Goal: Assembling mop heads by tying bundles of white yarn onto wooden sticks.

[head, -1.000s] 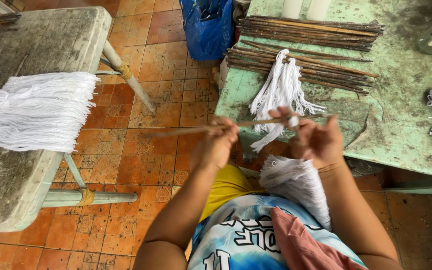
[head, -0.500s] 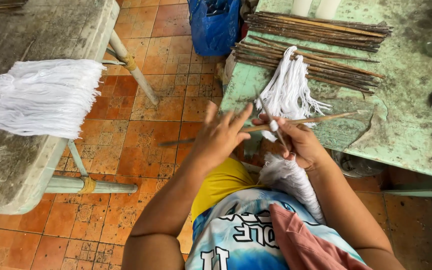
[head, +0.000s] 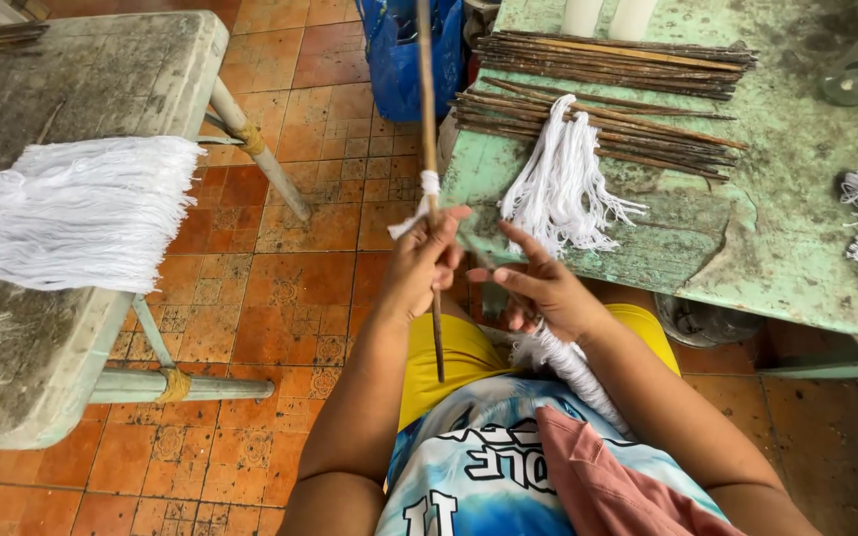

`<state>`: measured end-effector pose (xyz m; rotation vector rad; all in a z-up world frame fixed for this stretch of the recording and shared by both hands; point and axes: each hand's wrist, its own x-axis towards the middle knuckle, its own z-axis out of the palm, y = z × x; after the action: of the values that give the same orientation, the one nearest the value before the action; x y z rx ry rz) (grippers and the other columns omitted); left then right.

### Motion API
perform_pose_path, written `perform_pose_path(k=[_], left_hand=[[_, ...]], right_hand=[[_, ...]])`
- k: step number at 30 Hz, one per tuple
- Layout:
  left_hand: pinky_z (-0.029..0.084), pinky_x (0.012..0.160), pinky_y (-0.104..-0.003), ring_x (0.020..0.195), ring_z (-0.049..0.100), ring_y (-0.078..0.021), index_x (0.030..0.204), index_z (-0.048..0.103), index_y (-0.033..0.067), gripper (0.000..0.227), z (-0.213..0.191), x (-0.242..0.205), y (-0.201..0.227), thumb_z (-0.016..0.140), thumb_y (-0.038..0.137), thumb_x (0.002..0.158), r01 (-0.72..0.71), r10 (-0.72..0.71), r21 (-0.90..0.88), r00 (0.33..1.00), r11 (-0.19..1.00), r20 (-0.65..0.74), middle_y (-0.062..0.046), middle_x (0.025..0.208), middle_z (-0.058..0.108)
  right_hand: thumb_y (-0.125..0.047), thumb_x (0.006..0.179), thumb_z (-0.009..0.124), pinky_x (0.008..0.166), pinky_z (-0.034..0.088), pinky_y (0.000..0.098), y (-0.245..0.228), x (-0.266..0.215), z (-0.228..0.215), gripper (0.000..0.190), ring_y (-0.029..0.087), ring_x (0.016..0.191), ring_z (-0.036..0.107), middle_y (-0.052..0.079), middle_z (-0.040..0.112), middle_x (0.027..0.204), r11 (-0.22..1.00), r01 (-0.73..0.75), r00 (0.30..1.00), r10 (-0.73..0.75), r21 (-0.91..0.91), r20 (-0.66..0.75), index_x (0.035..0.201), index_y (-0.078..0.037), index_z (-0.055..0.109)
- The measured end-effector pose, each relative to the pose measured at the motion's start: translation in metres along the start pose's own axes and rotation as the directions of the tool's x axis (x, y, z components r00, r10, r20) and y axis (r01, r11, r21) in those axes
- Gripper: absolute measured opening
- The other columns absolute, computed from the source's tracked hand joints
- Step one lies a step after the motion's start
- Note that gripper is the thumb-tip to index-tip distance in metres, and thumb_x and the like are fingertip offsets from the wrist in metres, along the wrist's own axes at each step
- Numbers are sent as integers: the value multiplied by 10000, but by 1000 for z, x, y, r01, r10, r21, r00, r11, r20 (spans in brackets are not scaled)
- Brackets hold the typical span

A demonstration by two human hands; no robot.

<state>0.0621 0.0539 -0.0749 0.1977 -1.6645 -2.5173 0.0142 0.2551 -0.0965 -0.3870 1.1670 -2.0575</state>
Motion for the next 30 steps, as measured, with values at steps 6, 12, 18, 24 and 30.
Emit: perform_pose_path(k=[6,12,18,24,30], left_hand=[[303,309,-191,361,310,-68,928,651,20,318,-16,16,-28,637,321,1030,57,-62,-30,980,998,-190,-79,536,474],[251,345,-193,361,265,-88,887,631,70,277,-56,13,-23,615,299,1042,-33,-1,-93,938,995,-347,-47,491,331],[257,361,-191,384,278,-75,964,658,70,315,-48,11,-20,600,366,1056,-124,58,-170,936,978,-347,-55,533,424],[315,376,-191,426,311,-52,1224,621,62,385,-4,0,50,507,402,1083,-181,183,31,978,983,-98,-52,608,470],[299,493,-217,562,374,-72,1135,454,146,86,-30,-18,64,505,187,1078,-17,33,430,999,903,-30,-39,778,526]], right_hand=[[-381,929,726,879,586,523,-25,-5,7,766,410,1159,674,262,580,1385,673,106,991,-133,-732,21,1569,-126,390],[-615,772,799,813,590,698,-94,-99,3,971,624,953,643,358,554,1190,122,79,972,210,-989,103,1457,-10,472],[-288,875,688,527,604,449,-18,-129,-37,436,360,767,670,94,540,1030,-452,-37,927,-349,-891,139,1255,-109,568],[-202,988,579,639,595,452,-146,-141,-51,360,355,874,659,157,564,1084,-492,22,906,-357,-870,226,1295,-14,587],[-259,1077,481,883,601,549,-247,-161,-111,500,424,1078,658,273,576,1406,-479,-241,950,-293,-844,-105,1472,40,551]])
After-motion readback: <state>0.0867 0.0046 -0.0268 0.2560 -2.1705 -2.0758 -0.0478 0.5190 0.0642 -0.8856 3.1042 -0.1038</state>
